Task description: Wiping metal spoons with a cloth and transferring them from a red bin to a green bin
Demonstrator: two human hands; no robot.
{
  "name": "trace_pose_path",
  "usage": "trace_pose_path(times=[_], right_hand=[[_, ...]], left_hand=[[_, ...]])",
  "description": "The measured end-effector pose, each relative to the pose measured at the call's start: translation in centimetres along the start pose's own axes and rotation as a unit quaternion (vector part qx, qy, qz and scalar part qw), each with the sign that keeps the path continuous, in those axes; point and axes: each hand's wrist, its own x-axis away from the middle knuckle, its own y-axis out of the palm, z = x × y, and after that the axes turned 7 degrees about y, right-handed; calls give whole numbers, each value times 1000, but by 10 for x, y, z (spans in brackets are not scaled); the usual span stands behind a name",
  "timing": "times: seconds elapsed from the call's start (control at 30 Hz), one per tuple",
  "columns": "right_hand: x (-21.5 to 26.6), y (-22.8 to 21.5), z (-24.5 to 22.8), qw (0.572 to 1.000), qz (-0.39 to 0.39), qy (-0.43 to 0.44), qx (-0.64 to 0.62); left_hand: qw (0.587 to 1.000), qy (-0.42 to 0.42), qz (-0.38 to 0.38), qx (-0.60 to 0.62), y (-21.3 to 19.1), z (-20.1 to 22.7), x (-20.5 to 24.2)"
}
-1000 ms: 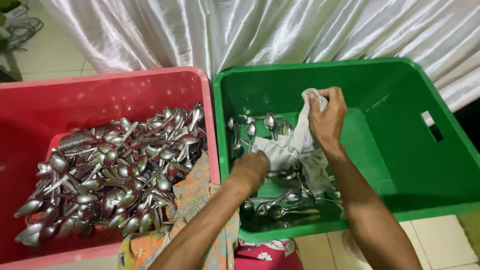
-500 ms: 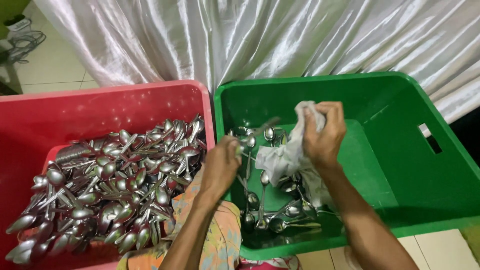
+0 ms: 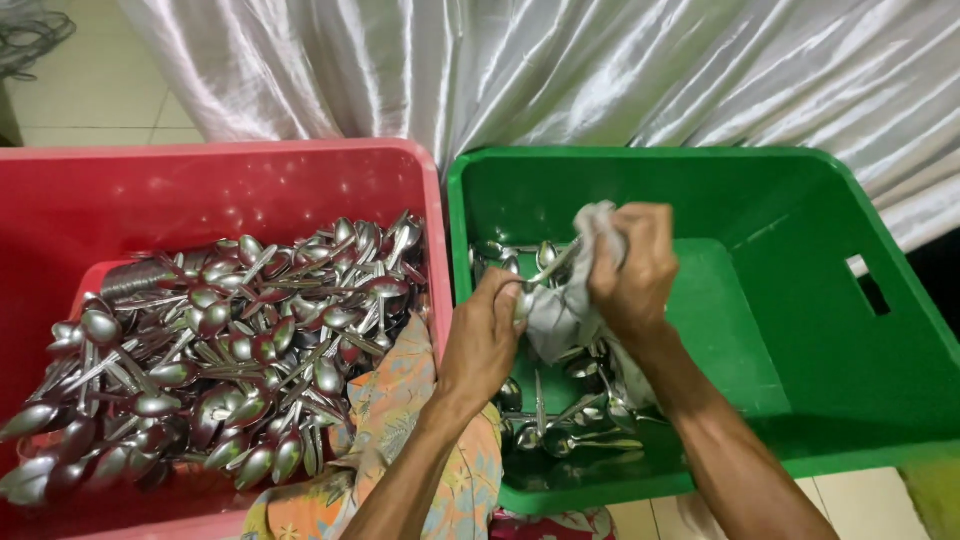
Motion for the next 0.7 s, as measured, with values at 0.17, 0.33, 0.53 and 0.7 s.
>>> trace_pose_path(times=[0.17, 0.33, 0.53, 0.7], right_hand=[[46, 22, 3, 993, -76, -91, 21], [2, 10, 29, 1000, -3, 15, 10], [3, -13, 41, 985, -21, 156, -70], [-5, -18, 21, 983, 2, 150, -105]], left_hand=[[999, 29, -14, -27, 0, -7, -2], [1000, 13, 5, -3, -6, -19, -7], [980, -51, 12, 190, -6, -24, -11], [940, -128, 28, 314, -6, -43, -20]])
